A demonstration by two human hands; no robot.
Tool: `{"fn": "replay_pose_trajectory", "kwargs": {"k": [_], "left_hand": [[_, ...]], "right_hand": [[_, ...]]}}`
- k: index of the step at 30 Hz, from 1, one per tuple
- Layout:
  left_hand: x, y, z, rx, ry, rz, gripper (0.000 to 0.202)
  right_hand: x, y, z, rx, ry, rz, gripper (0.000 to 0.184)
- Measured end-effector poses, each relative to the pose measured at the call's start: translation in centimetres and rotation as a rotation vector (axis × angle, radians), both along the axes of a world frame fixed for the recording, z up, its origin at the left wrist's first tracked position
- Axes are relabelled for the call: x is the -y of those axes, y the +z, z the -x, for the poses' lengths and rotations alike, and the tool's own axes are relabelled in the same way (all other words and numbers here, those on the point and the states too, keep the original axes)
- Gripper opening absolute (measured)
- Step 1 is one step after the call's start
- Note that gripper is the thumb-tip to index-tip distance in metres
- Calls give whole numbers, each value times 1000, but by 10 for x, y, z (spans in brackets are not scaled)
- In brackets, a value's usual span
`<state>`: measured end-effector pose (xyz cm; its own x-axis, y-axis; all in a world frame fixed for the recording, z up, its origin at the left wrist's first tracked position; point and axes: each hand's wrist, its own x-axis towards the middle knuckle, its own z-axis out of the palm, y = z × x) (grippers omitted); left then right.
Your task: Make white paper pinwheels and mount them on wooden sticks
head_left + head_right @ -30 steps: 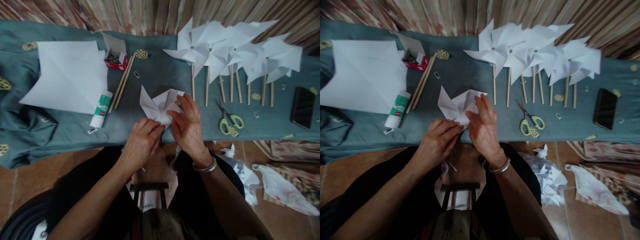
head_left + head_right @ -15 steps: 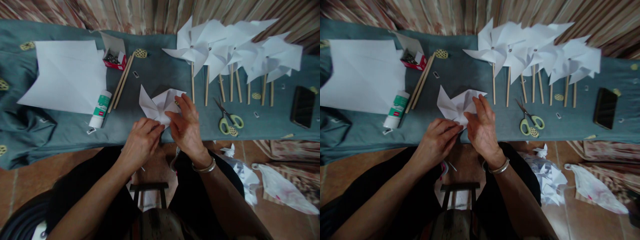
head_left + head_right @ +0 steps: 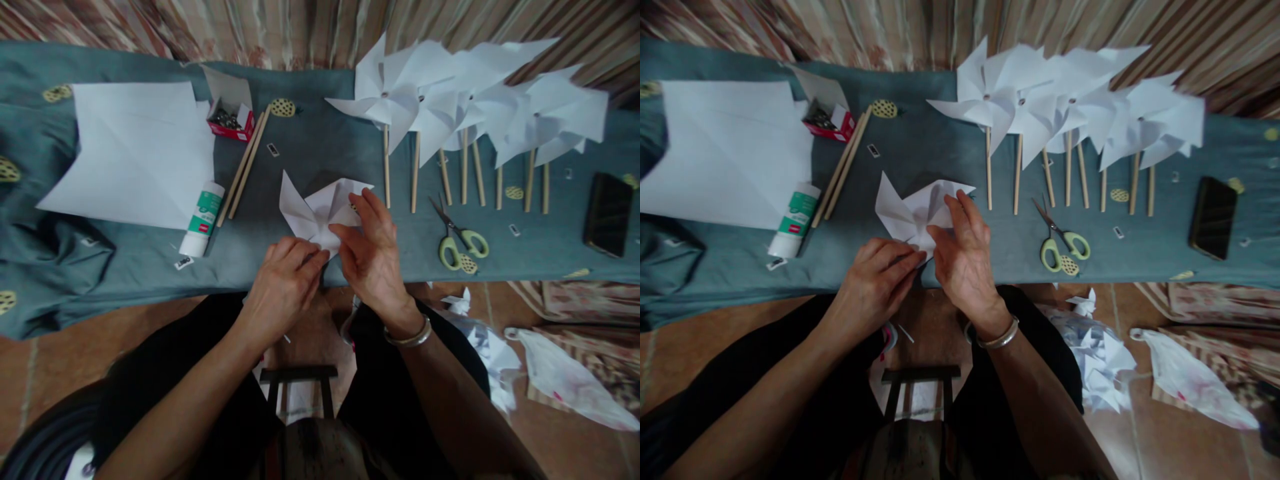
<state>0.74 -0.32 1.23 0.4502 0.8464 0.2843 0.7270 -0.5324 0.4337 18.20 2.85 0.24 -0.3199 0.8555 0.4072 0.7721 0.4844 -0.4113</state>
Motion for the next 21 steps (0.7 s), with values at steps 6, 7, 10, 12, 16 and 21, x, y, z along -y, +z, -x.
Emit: {"fn": "replay_pose_trajectory", "kwargs": {"k": [6,7,10,12,16,21], "left_hand": [[-1,0,0,10,-2,9,26],[-1,-1,0,8,-2,13,26],[-1,-1,0,4,1,14,25],[-1,-1,0,7,3,16,25],[-2,-1,0,13,0,23,25],[-2,0,0,5,-1,35,25]], "right_hand": [[0,0,1,-35,7,36,34],[0,0,1,-33,8,42,34],[0,0,0,-29,12,42,33],[0,0,0,-42,18,49,33],[0,1,1,-1,11,9,29],[0,3,1,15,24,-61,24]]}}
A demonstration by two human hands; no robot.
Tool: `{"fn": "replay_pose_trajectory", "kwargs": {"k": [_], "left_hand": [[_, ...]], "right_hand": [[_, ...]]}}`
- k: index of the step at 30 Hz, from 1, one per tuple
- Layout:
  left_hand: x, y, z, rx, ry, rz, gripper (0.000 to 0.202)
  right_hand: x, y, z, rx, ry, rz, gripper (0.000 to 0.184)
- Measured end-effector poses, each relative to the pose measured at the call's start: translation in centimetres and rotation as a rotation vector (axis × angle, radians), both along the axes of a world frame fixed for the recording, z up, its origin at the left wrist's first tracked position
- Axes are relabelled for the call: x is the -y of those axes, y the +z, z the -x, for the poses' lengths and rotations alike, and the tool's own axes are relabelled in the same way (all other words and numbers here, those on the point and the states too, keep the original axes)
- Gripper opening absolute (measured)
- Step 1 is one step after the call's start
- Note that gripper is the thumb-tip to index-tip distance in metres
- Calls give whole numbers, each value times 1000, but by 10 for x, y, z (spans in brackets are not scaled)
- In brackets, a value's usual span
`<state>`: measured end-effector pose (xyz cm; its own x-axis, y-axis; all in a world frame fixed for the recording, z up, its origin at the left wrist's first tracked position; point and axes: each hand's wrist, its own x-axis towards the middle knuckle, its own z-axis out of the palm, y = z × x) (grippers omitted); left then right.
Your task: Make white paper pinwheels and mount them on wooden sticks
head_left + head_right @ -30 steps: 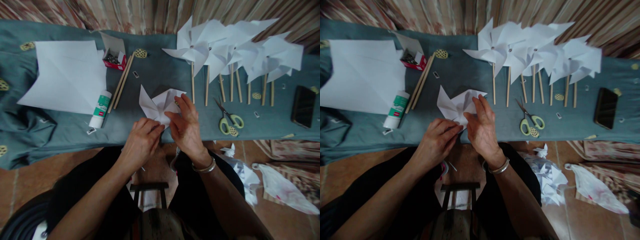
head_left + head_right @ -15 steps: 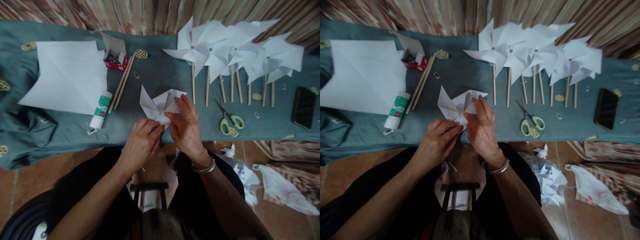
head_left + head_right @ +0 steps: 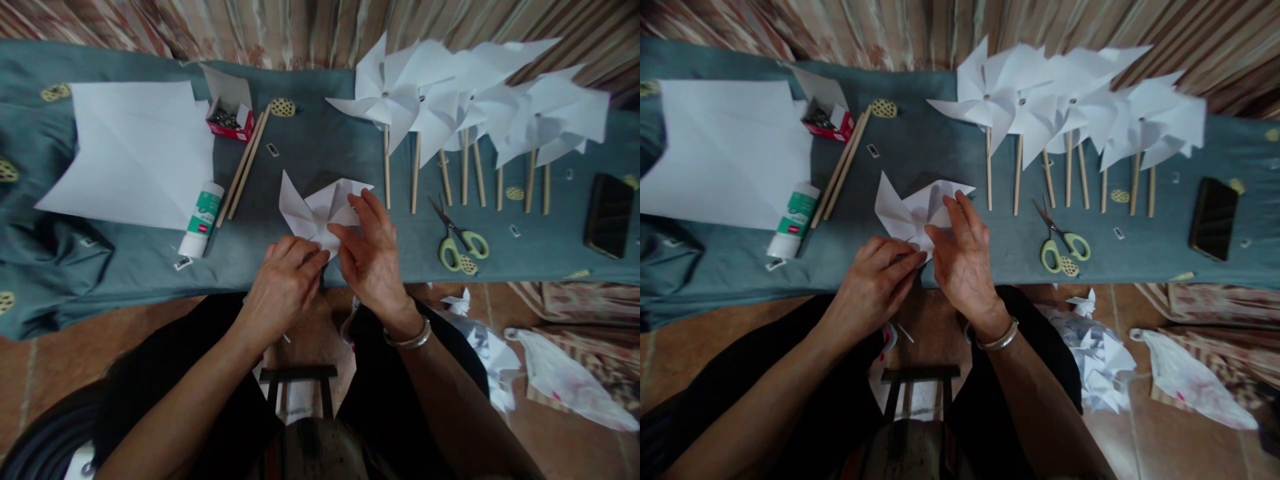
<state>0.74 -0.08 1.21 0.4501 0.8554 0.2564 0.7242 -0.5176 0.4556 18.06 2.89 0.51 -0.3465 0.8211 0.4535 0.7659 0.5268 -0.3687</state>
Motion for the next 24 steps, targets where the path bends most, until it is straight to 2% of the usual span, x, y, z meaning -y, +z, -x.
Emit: {"fn": "replay_pose_trajectory", "kwargs": {"k": [13,19,24], "left_hand": [[-1,1,0,-6,-5,17,25],[0,2,0,-12,2,40,26],[-2,4,1,36,11,50,26]], "right_hand": [[0,0,2,32,-7,78,27],[2,3,4,72,13,160,39],[3,2,9,145,-2,170,34]]}}
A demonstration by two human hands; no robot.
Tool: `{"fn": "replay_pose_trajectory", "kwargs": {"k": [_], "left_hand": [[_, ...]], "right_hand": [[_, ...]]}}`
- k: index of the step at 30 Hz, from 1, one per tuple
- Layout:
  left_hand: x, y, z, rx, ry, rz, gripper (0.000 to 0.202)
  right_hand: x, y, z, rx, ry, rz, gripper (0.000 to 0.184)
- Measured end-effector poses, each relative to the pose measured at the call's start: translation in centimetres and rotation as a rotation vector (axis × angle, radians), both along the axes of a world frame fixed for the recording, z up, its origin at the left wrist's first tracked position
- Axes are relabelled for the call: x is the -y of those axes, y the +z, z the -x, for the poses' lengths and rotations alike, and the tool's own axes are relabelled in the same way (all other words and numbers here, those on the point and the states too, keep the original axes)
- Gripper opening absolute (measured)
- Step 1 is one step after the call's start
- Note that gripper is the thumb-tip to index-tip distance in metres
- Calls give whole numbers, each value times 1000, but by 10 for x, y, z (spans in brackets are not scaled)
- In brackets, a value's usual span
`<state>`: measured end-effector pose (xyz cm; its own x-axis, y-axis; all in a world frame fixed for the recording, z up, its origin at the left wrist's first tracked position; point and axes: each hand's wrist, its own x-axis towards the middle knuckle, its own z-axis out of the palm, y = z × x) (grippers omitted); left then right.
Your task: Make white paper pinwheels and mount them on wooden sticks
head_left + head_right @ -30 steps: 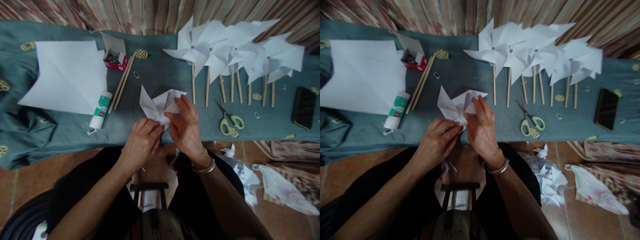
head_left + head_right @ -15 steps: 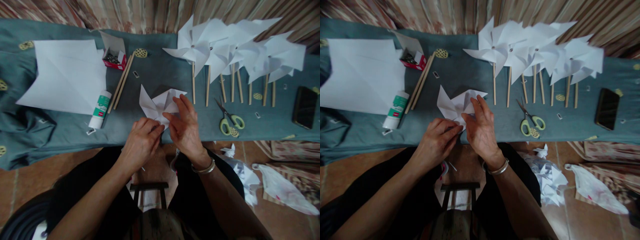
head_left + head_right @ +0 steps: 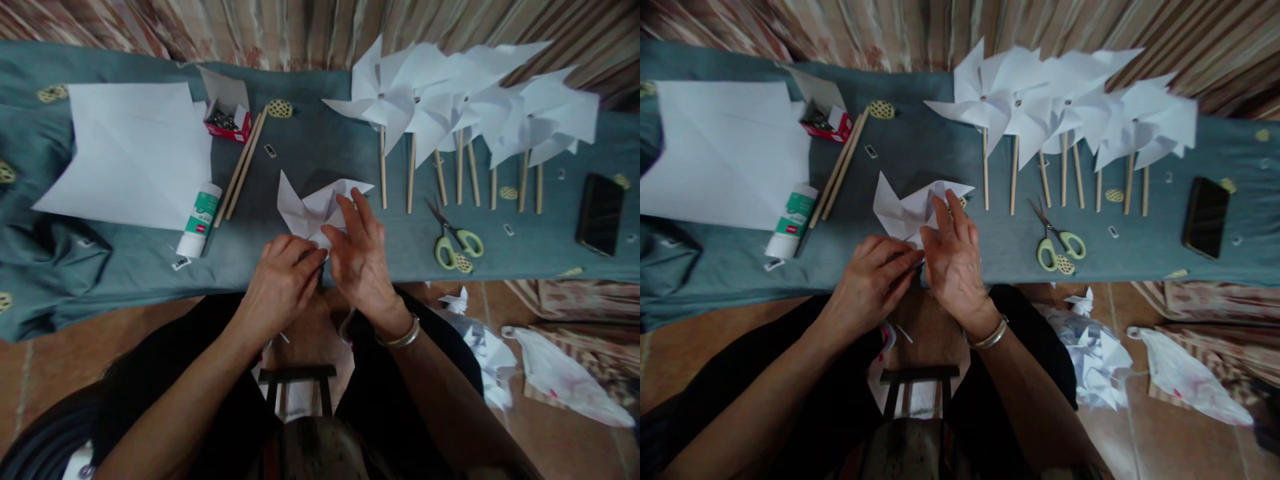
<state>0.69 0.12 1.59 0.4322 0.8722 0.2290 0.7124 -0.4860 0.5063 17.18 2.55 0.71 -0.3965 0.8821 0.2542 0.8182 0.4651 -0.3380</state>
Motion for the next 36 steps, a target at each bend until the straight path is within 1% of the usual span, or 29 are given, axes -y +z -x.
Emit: {"fn": "replay_pose_trajectory", "kwargs": {"k": [2,4,7,10,13,15,17,20,22,25,30,33,36], "left_hand": [[-1,3,4,58,20,-14,26],[-3,7,10,122,67,-29,25],[-5,10,22,180,208,-24,24],[-7,8,30,221,333,26,24],[-10,4,34,287,389,75,26],[-13,2,36,324,411,79,26],[-14,1,36,316,416,57,27],[-11,1,32,253,358,6,28],[-7,2,28,232,313,3,29],[-1,4,23,244,298,13,28],[2,3,27,327,355,11,27],[0,-1,29,393,373,31,26],[-1,-7,27,545,423,115,28]], "right_hand": [[0,-1,2,-6,4,7,35],[0,-2,3,-23,8,6,38],[0,-5,4,-17,4,10,39],[0,-6,4,1,-3,4,37],[0,-4,5,40,-20,-26,31],[0,-1,5,69,-29,-22,30],[1,2,5,76,-29,4,30],[2,6,5,59,-23,30,32],[3,7,4,49,-21,28,33],[5,7,1,55,-2,25,36],[6,6,-1,67,22,26,41],[5,6,1,61,12,6,39],[4,7,4,64,14,-19,35]]}}
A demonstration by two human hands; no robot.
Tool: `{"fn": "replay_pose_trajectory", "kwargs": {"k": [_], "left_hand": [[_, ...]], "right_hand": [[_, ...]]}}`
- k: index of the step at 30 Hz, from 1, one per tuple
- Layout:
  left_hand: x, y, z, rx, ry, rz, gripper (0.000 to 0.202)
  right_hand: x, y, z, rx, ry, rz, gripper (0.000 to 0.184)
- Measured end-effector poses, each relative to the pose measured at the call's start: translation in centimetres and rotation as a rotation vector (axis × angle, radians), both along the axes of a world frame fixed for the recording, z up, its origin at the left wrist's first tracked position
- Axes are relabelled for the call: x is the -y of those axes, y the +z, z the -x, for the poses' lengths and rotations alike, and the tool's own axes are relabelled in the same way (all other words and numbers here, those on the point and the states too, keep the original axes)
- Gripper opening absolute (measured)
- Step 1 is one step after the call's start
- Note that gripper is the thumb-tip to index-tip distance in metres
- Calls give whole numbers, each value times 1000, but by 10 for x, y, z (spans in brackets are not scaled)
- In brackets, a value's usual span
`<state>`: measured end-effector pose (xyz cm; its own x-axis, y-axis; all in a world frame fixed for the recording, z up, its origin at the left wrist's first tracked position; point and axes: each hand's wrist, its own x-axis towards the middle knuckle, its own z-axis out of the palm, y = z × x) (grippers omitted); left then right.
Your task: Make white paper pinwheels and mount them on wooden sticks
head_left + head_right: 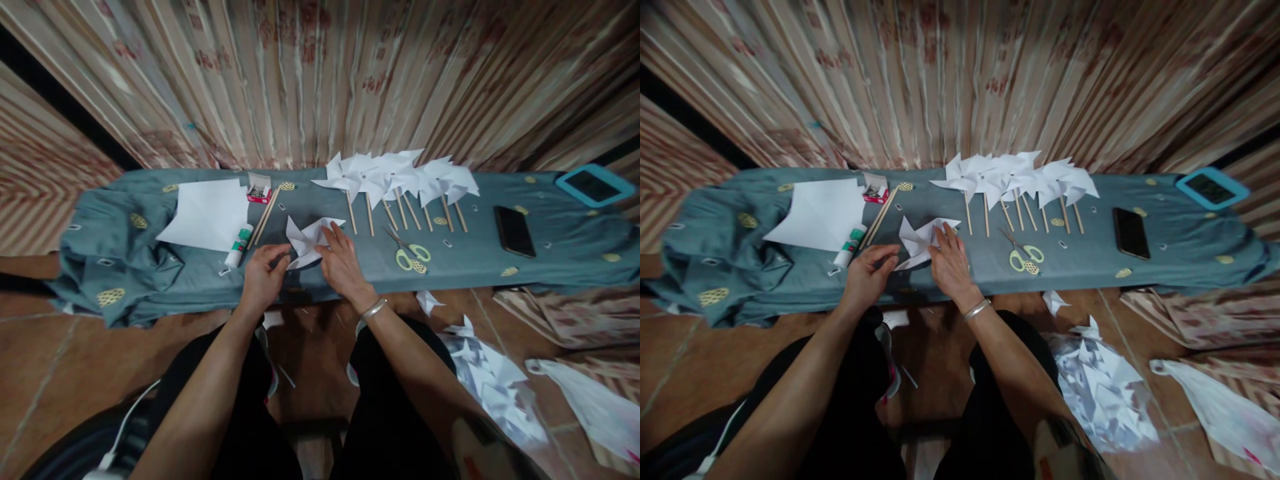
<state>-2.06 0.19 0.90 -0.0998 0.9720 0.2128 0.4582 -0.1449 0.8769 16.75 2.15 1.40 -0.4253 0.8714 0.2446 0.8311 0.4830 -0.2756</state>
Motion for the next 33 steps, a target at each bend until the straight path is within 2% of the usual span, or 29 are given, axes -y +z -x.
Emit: {"fn": "replay_pose_trajectory", "kwargs": {"k": [3,6,9,13,16,20,23,29,33], "left_hand": [[3,-2,-6,360,59,130,50],[11,5,-14,753,122,250,70],[20,16,-18,1017,143,356,61],[27,26,-22,1209,23,587,27],[26,27,-28,1287,-18,689,29],[21,26,-35,1323,-37,707,45],[20,27,-37,1334,-29,711,49],[21,30,-37,1292,-24,712,43],[23,37,-36,1202,-56,593,35]], "right_hand": [[-1,0,2,-12,8,-18,32],[-3,-2,1,-47,9,-32,32],[-5,-5,-1,-83,1,-31,33],[-5,-6,-4,-124,-11,3,34],[-1,-5,-5,-168,-13,33,34],[8,-6,-5,-204,5,63,34],[15,-6,-5,-212,18,50,35],[28,6,-10,-170,44,-52,35],[42,16,-14,-127,72,-115,38]]}}
